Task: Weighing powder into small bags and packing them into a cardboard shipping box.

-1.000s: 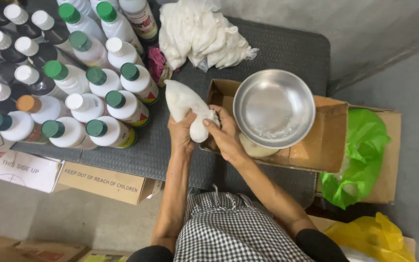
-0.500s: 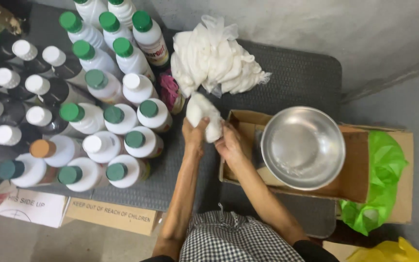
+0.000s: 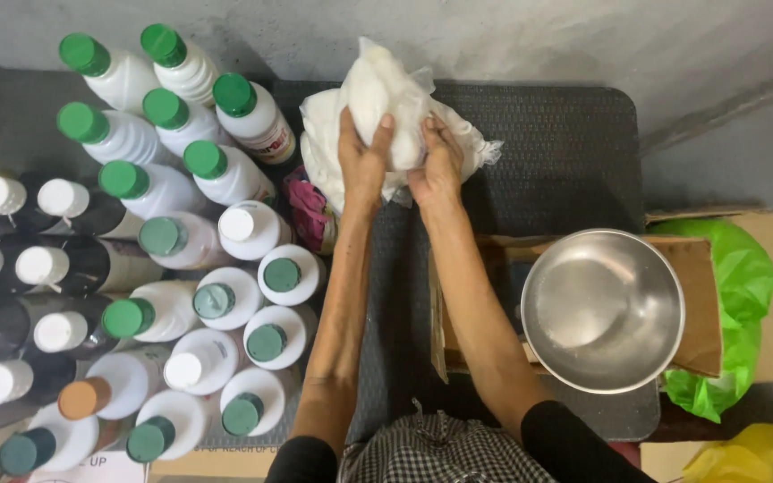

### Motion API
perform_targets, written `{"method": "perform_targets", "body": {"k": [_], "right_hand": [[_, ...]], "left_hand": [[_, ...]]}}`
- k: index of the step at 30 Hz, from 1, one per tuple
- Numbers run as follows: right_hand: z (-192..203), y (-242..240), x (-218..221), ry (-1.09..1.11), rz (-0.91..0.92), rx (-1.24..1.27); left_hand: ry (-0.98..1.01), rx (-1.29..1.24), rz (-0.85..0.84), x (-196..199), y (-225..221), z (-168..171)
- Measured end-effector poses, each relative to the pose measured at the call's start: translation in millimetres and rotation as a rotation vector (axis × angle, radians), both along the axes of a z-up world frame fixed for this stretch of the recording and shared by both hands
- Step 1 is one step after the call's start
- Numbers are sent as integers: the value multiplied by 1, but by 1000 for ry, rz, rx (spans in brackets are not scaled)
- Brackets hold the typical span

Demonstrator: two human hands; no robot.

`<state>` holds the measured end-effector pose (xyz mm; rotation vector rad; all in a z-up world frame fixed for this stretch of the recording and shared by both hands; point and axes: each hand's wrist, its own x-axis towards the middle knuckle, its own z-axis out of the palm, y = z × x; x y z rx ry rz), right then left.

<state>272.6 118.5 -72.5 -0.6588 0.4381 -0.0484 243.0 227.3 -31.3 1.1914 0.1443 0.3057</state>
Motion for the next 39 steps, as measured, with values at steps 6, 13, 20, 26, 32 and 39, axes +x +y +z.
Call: {"method": "perform_targets", "body": {"k": [6, 13, 20, 26, 32, 39], "right_hand": [[16, -46, 0, -4, -348, -297], [-169, -109, 59, -7, -259, -509], [-142, -88, 39, 80, -260, -812], [-126, -73, 35, -73, -99, -1549], [-150, -109, 48, -41, 98, -1355], [-140, -77, 25, 51, 130, -1678]], "left_hand": [[-35, 54, -168, 27, -68, -34], [-58, 709, -41, 51, -82, -83], [23, 901, -19, 47, -76, -94], [-8, 749, -85, 42, -67, -110], [-21, 683, -88, 38, -68, -94], [72, 636, -155, 24, -58, -82]]}}
